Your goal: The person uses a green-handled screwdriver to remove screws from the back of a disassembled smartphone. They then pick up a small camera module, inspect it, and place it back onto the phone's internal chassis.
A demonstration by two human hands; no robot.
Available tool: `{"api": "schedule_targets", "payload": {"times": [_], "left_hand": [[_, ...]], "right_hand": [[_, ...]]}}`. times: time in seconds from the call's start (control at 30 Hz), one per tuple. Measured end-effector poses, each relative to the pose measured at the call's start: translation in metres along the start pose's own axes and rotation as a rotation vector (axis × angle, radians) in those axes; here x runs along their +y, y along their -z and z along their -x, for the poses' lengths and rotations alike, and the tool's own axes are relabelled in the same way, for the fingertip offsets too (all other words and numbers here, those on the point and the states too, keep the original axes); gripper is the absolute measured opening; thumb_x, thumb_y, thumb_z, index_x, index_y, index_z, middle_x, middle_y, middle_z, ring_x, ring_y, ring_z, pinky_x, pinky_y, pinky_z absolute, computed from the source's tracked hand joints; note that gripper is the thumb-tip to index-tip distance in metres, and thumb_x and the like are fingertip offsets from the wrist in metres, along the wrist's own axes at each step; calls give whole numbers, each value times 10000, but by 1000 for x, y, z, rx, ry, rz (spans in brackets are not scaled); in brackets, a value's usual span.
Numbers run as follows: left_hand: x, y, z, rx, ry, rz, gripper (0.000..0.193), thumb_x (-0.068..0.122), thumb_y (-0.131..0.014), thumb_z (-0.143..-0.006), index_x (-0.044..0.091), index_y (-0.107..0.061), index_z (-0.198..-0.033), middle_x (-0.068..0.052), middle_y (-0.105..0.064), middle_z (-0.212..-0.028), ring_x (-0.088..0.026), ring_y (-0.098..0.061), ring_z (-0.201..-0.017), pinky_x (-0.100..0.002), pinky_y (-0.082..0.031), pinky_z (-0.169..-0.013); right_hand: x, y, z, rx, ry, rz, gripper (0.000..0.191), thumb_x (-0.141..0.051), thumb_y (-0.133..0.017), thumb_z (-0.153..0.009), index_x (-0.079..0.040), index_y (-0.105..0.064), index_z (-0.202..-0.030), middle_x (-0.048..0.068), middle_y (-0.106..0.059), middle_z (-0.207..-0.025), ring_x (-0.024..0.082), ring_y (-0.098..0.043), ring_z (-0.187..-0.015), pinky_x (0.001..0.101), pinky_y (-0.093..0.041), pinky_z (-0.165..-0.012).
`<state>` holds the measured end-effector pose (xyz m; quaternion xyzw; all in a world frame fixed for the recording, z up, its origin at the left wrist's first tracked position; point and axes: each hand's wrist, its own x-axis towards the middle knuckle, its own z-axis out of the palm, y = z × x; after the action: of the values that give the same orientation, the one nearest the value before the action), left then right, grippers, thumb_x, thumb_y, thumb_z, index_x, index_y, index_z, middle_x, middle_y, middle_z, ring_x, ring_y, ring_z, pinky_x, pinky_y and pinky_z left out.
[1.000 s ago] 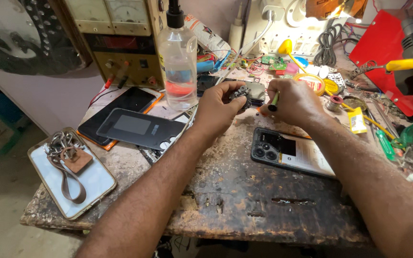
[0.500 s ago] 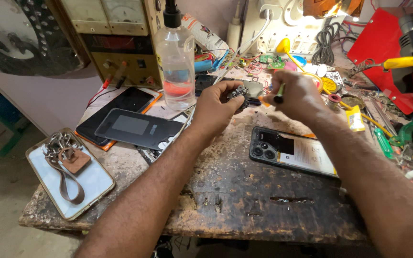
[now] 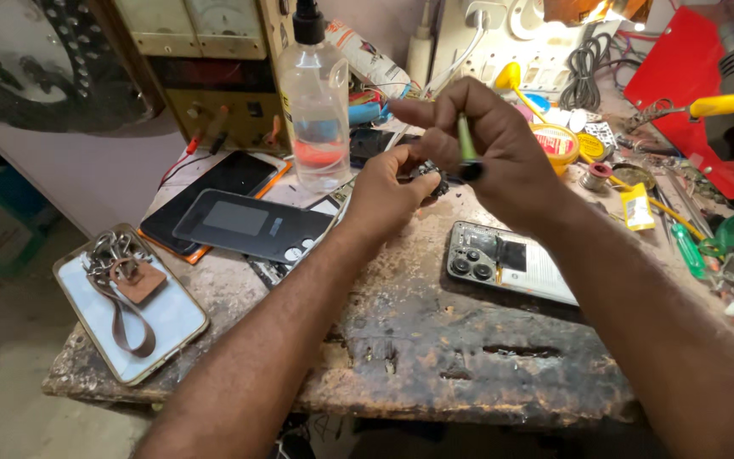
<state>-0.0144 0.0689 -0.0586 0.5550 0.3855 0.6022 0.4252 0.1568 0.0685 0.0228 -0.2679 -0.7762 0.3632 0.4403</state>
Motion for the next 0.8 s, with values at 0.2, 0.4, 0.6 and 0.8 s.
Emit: {"api": "schedule_targets", "payload": {"times": [0.2, 0.4, 0.6, 0.8], "left_hand": [[-1, -6, -10, 12, 25, 146, 293, 20, -661, -924, -36, -658, -1211, -64, -717, -984, -103, -688, -816, -261, -604, -729], [-12, -6, -14, 29, 26, 190, 292, 25, -658, -951, -57, -662, -1231, -84, -727, -1012, -114, -695, -830, -270, -621, -731], [-11, -6, -15, 7, -7, 167, 325, 28, -651, -954, -58, -675, -1266, -83, -741, -1022, -98, -688, -816, -258, -612, -715], [5, -9, -4, 123, 42, -26, 346, 87, -692, -916, -11, -697, -1247, -79, -765, -944, -82, -686, -750, -248, -588, -664]], "right_hand": [[15, 15, -5, 105, -241, 3, 204, -105, -710, -916, -104, -511, -965, 75, -744, -957, 156, -768, -873, 299, -655, -716], [31, 16, -3, 50, -294, -95, 295, -77, -811, -840, -85, -532, -936, 67, -726, -915, 142, -739, -803, 285, -658, -734], [36, 5, -8, 115, -336, -96, 234, -169, -740, -944, -75, -541, -1024, 67, -656, -842, 162, -681, -710, 304, -613, -635], [26, 42, -3, 50, -97, -105, 400, -365, -424, -1165, -58, -663, -1256, 32, -662, -881, 113, -617, -750, 262, -544, -653]]}}
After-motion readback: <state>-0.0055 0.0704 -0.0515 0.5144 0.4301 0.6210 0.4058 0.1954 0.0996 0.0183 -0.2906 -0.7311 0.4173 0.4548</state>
